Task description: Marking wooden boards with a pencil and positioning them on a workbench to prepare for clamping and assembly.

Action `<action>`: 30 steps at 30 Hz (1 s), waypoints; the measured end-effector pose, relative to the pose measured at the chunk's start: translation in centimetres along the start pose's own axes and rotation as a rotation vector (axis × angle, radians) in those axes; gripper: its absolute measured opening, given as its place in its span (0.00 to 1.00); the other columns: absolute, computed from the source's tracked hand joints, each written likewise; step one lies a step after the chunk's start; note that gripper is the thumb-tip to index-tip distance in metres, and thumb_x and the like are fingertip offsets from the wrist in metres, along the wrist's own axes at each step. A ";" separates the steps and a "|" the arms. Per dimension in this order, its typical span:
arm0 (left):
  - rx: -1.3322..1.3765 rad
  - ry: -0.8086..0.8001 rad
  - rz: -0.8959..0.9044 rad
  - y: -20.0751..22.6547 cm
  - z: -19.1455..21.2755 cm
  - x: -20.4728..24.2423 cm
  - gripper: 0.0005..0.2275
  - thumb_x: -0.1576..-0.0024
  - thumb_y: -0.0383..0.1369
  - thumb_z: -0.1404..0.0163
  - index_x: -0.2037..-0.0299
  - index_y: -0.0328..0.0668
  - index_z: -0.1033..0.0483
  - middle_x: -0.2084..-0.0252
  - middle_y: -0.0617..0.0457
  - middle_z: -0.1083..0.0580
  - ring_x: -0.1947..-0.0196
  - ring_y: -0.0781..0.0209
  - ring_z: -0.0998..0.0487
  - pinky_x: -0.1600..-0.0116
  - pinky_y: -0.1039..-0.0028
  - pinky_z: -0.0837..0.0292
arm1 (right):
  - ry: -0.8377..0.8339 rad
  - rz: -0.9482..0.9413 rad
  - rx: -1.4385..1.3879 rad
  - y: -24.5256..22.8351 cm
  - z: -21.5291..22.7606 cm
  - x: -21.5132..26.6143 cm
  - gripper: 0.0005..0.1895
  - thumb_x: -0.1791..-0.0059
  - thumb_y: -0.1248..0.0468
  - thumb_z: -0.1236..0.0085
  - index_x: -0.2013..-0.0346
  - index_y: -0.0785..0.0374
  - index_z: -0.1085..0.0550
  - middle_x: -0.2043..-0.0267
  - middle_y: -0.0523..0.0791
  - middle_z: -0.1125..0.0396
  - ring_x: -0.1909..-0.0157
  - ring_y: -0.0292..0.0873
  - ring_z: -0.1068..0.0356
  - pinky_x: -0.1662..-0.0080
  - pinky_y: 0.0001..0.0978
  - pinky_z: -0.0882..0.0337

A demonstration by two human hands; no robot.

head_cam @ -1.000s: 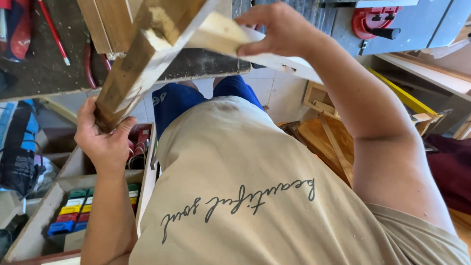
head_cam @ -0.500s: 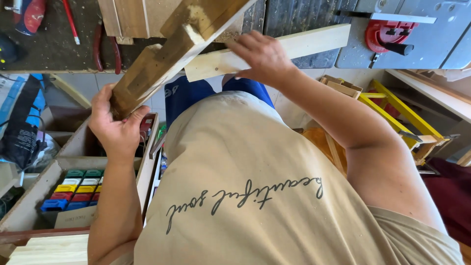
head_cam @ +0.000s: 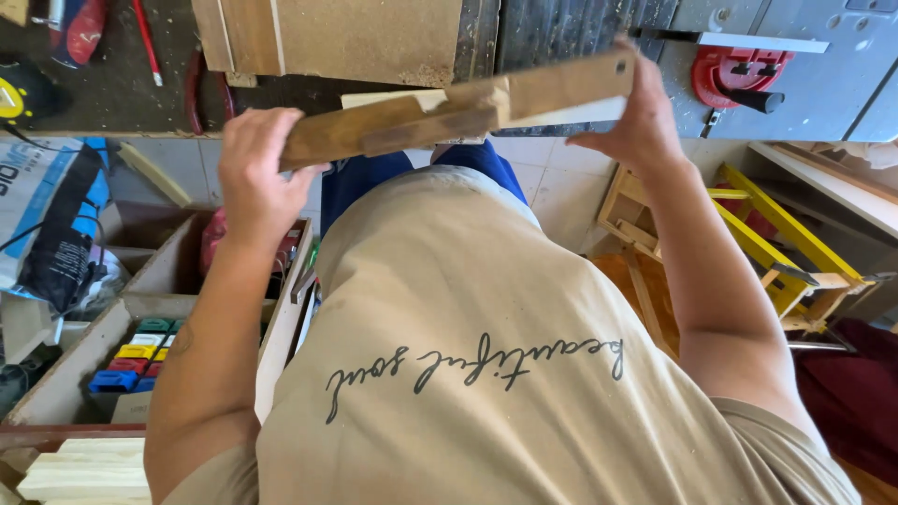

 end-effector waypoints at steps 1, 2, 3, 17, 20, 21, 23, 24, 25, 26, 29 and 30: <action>-0.005 0.002 -0.003 -0.1 -1.1 -0.3 0.30 0.52 0.31 0.21 0.43 0.28 0.24 0.47 0.37 0.22 0.46 0.39 0.23 0.37 0.51 0.28 | 0.003 0.003 -0.003 2.0 0.1 0.5 0.65 0.64 0.66 0.13 0.24 0.67 0.50 0.25 0.61 0.45 0.24 0.64 0.46 0.27 0.61 0.46; -0.023 -0.023 -0.037 0.1 -2.5 -0.6 0.30 0.52 0.31 0.22 0.43 0.28 0.23 0.46 0.38 0.21 0.45 0.41 0.22 0.34 0.52 0.28 | 0.115 0.219 -0.011 1.8 1.2 1.3 0.68 0.61 0.58 0.14 0.21 0.61 0.56 0.25 0.62 0.44 0.25 0.64 0.42 0.29 0.61 0.39; -0.040 -0.048 -0.070 0.3 -4.0 -0.8 0.29 0.53 0.31 0.23 0.43 0.29 0.22 0.45 0.39 0.20 0.45 0.43 0.22 0.31 0.52 0.28 | 0.221 0.436 -0.020 1.8 2.2 2.6 0.72 0.59 0.50 0.14 0.18 0.55 0.61 0.25 0.63 0.44 0.25 0.64 0.38 0.31 0.62 0.33; -0.235 -0.100 -0.131 2.9 -8.0 -2.9 0.30 0.55 0.19 0.29 0.40 0.32 0.26 0.43 0.42 0.26 0.45 0.42 0.28 0.40 0.55 0.25 | 0.305 0.481 0.329 0.6 -0.6 3.0 0.31 0.55 0.67 0.18 0.39 0.66 0.21 0.39 0.54 0.25 0.38 0.58 0.27 0.42 0.62 0.26; -0.269 -0.134 -0.089 1.9 -7.5 -2.7 0.32 0.57 0.18 0.31 0.39 0.33 0.27 0.42 0.43 0.25 0.45 0.44 0.27 0.43 0.57 0.24 | 0.355 0.502 0.387 -0.8 -0.8 2.9 0.29 0.58 0.67 0.19 0.43 0.65 0.19 0.43 0.50 0.22 0.44 0.52 0.24 0.50 0.48 0.20; -0.245 -0.121 -0.086 1.8 -7.0 -2.7 0.31 0.57 0.16 0.32 0.40 0.31 0.27 0.43 0.42 0.25 0.46 0.42 0.27 0.42 0.57 0.25 | 0.379 0.506 0.417 -1.5 -0.8 3.0 0.28 0.58 0.67 0.20 0.44 0.63 0.19 0.45 0.48 0.22 0.46 0.50 0.23 0.54 0.43 0.20; -0.276 -0.106 -0.075 1.6 -6.7 -2.7 0.30 0.57 0.19 0.30 0.42 0.34 0.26 0.45 0.44 0.25 0.45 0.44 0.27 0.50 0.58 0.21 | 0.324 0.453 0.327 -0.9 -1.4 2.7 0.28 0.57 0.70 0.22 0.42 0.65 0.20 0.42 0.51 0.24 0.42 0.54 0.25 0.46 0.60 0.28; -0.304 -0.095 -0.070 1.6 -6.4 -2.7 0.30 0.57 0.21 0.27 0.43 0.37 0.25 0.46 0.46 0.25 0.45 0.46 0.27 0.57 0.59 0.18 | 0.268 0.393 0.237 -0.3 -1.8 2.4 0.29 0.55 0.72 0.23 0.41 0.66 0.22 0.40 0.54 0.26 0.39 0.59 0.28 0.38 0.77 0.35; -0.310 -0.088 -0.066 1.7 -6.5 -2.7 0.30 0.57 0.21 0.27 0.43 0.37 0.25 0.46 0.46 0.25 0.45 0.46 0.27 0.57 0.59 0.18 | 0.270 0.402 0.237 -0.3 -1.8 2.4 0.29 0.55 0.72 0.23 0.41 0.66 0.22 0.40 0.54 0.26 0.39 0.59 0.28 0.38 0.77 0.35; -0.276 -0.101 -0.056 1.8 -6.7 -2.8 0.29 0.55 0.17 0.32 0.42 0.35 0.26 0.46 0.42 0.25 0.44 0.42 0.27 0.54 0.56 0.17 | 0.293 0.419 0.181 -0.4 -1.4 2.5 0.29 0.57 0.75 0.24 0.41 0.69 0.22 0.40 0.56 0.26 0.39 0.60 0.29 0.39 0.67 0.32; -0.264 -0.083 -0.067 2.0 -7.5 -2.8 0.25 0.50 0.12 0.42 0.41 0.32 0.26 0.46 0.38 0.25 0.42 0.38 0.27 0.49 0.55 0.17 | 0.305 0.439 0.107 -0.4 -0.9 2.9 0.30 0.58 0.79 0.27 0.42 0.73 0.23 0.40 0.58 0.27 0.39 0.62 0.30 0.39 0.57 0.28; -0.283 -0.052 -0.089 2.2 -7.7 -2.7 0.21 0.46 0.11 0.47 0.41 0.31 0.26 0.46 0.39 0.25 0.42 0.39 0.26 0.47 0.56 0.18 | 0.294 0.440 0.091 -0.3 -0.7 2.9 0.30 0.58 0.81 0.29 0.42 0.74 0.23 0.40 0.59 0.27 0.38 0.63 0.30 0.39 0.57 0.27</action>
Point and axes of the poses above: each hand's wrist, its own x-axis away from the middle knuckle, its own z-axis out of the back of the hand, y = z × x, the point moved 10 cm from there along -x, towards the middle knuckle
